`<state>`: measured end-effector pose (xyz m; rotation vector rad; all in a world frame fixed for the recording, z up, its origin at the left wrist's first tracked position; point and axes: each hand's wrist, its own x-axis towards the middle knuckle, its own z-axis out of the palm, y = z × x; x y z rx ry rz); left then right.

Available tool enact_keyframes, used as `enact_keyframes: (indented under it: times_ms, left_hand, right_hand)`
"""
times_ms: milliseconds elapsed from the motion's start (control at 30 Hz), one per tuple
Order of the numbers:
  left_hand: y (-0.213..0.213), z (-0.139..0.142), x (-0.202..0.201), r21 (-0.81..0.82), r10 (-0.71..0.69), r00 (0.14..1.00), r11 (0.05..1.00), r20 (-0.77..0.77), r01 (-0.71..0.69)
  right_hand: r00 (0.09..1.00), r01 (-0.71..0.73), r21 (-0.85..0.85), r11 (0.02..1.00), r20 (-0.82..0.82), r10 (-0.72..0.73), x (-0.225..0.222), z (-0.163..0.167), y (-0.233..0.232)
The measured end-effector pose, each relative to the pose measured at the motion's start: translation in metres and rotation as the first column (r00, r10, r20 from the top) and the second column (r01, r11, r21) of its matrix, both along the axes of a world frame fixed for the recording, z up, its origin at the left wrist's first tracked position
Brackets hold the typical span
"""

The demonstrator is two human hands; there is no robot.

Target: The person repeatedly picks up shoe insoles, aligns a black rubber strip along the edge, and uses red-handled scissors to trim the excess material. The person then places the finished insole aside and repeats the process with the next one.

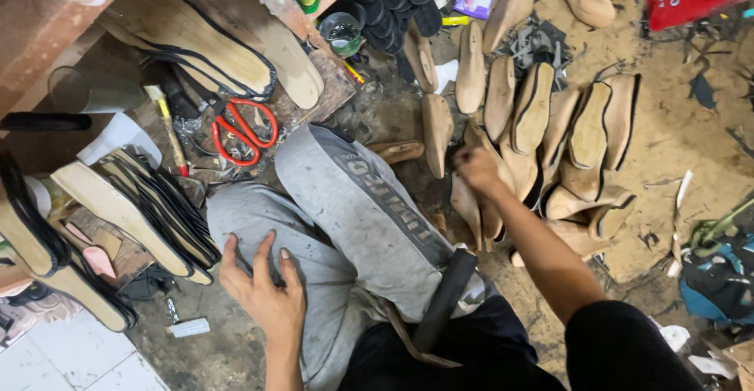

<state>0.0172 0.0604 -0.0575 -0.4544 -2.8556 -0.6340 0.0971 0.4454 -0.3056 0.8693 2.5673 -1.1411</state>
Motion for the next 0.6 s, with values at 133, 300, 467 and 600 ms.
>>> enact_keyframes:
  times_ms: [133,300,467,600]
  left_hand:
    - [0.003,-0.001,-0.003,-0.009,0.015,1.0,1.0,0.0,-0.015]
    - [0.008,-0.002,-0.009,-0.034,0.031,0.999,0.999,-0.025,-0.032]
    - [0.01,-0.003,-0.014,-0.056,0.04,0.999,0.998,-0.033,-0.041]
    - [0.011,-0.007,-0.016,-0.065,0.046,0.998,0.997,-0.033,-0.048]
  right_hand:
    - [0.972,0.188,0.196,0.962,0.102,-0.21,-0.033,-0.03,-0.044]
    - [0.858,0.436,-0.077,0.896,0.337,-0.388,-0.059,-0.042,-0.061]
    - [0.748,0.656,-0.367,0.659,0.431,-0.504,-0.065,-0.048,-0.059]
    - [0.75,0.596,-0.743,0.305,0.379,-0.542,-0.061,-0.057,-0.048]
